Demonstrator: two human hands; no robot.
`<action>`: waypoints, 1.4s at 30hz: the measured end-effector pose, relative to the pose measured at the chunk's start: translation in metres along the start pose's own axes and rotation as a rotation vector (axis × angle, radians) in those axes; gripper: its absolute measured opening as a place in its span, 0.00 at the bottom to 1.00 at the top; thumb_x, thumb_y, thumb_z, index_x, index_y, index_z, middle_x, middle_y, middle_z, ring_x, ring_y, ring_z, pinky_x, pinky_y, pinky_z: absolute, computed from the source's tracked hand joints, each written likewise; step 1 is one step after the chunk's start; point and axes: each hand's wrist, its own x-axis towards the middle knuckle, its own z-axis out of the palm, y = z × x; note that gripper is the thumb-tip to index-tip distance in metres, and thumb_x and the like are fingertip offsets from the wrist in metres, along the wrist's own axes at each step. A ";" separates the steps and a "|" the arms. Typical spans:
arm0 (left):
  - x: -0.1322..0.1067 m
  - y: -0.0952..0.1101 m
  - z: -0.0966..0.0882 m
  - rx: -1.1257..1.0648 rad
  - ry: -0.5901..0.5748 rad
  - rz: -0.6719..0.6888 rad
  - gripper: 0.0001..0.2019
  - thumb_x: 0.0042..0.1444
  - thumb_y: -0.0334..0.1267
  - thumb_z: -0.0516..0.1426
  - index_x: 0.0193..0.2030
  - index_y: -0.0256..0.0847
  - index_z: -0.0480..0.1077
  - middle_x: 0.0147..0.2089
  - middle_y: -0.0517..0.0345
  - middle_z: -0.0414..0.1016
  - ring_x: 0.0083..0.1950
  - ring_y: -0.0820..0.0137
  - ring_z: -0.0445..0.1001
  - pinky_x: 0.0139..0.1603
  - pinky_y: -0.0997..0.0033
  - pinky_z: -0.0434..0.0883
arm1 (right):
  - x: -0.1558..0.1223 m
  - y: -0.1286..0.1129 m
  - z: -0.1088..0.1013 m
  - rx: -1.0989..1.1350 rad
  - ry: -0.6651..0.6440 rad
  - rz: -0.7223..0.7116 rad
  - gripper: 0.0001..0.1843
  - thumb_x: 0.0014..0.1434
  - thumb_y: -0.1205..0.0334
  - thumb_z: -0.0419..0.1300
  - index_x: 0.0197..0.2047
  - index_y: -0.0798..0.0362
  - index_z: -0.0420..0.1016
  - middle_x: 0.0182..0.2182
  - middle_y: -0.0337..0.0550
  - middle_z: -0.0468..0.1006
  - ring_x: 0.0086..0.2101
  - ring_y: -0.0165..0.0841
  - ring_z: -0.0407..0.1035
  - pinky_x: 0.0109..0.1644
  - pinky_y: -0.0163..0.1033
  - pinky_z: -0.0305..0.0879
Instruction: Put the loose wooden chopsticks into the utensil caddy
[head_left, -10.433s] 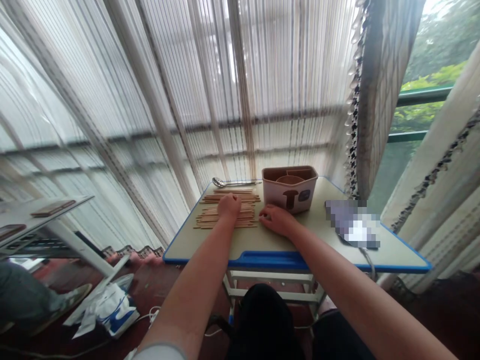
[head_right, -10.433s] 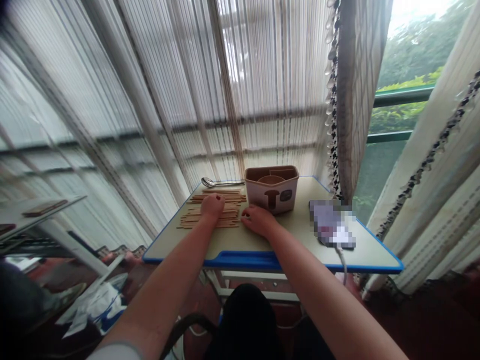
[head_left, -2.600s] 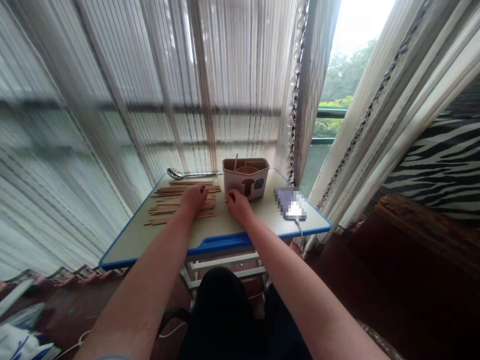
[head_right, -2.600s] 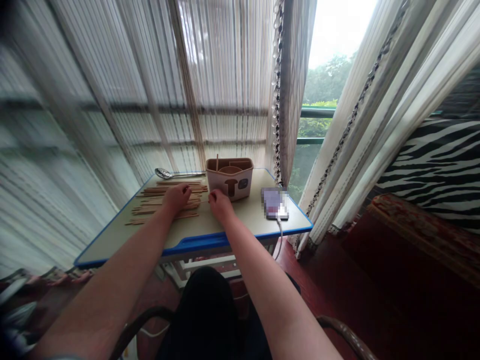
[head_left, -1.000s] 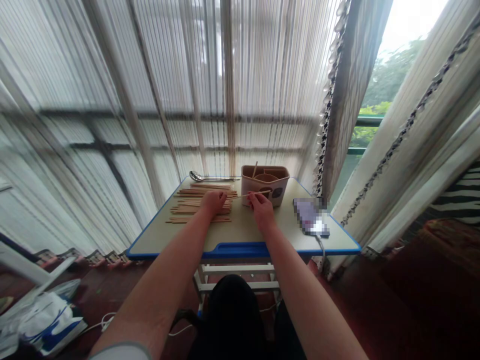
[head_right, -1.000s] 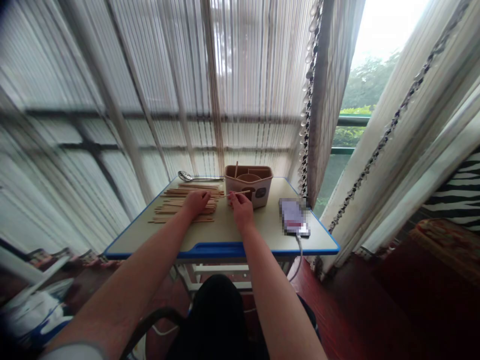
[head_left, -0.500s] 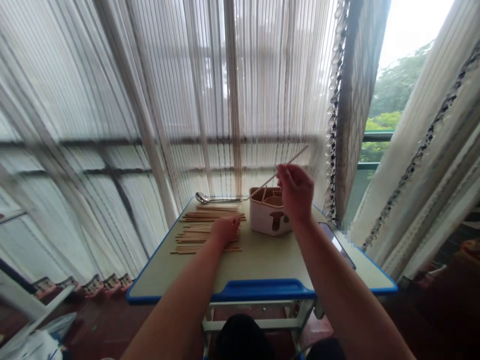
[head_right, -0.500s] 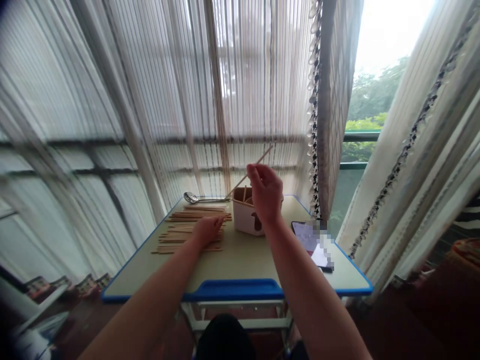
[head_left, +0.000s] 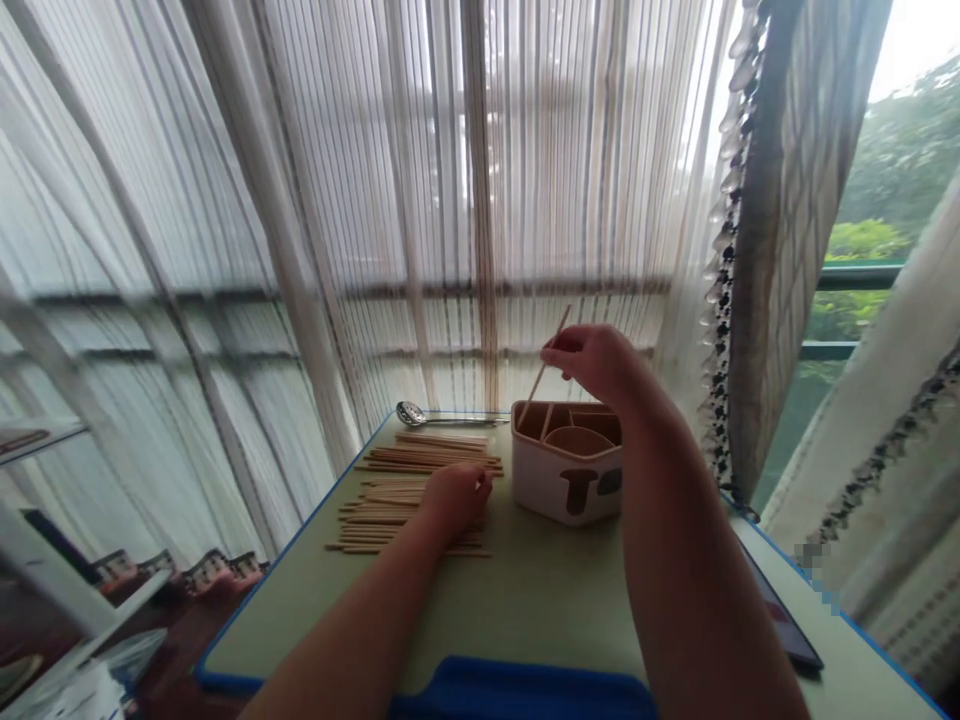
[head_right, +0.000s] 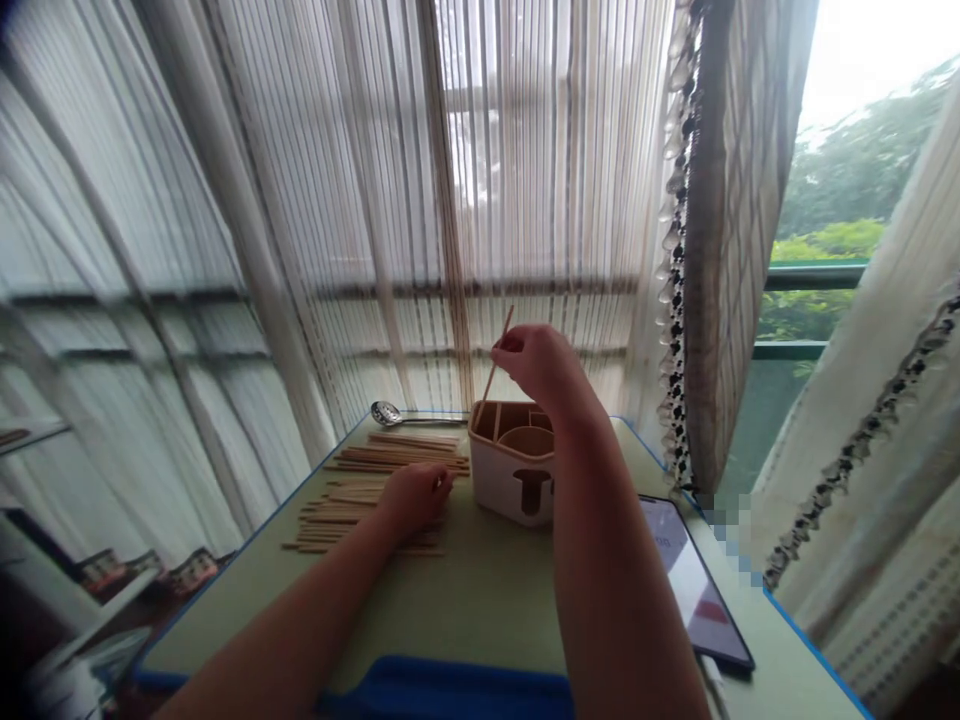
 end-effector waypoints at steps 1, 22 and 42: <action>0.000 -0.001 -0.001 0.005 -0.009 0.005 0.19 0.61 0.47 0.44 0.33 0.43 0.73 0.35 0.52 0.77 0.37 0.66 0.74 0.36 0.70 0.63 | 0.000 0.000 0.001 0.006 -0.055 0.016 0.10 0.49 0.57 0.61 0.29 0.55 0.78 0.20 0.40 0.74 0.21 0.27 0.66 0.28 0.35 0.59; 0.002 -0.006 -0.008 0.031 0.002 -0.064 0.20 0.61 0.47 0.44 0.31 0.41 0.73 0.35 0.50 0.77 0.36 0.67 0.73 0.35 0.71 0.61 | -0.010 -0.009 -0.006 -0.081 -0.298 -0.068 0.07 0.47 0.59 0.62 0.29 0.50 0.80 0.22 0.38 0.77 0.20 0.25 0.65 0.24 0.32 0.56; 0.002 -0.011 -0.007 0.030 0.041 -0.025 0.21 0.61 0.47 0.43 0.30 0.40 0.73 0.33 0.51 0.76 0.35 0.67 0.72 0.36 0.71 0.60 | -0.014 0.002 -0.008 -0.150 -0.514 0.079 0.06 0.39 0.56 0.68 0.23 0.49 0.80 0.12 0.38 0.70 0.18 0.29 0.64 0.23 0.36 0.56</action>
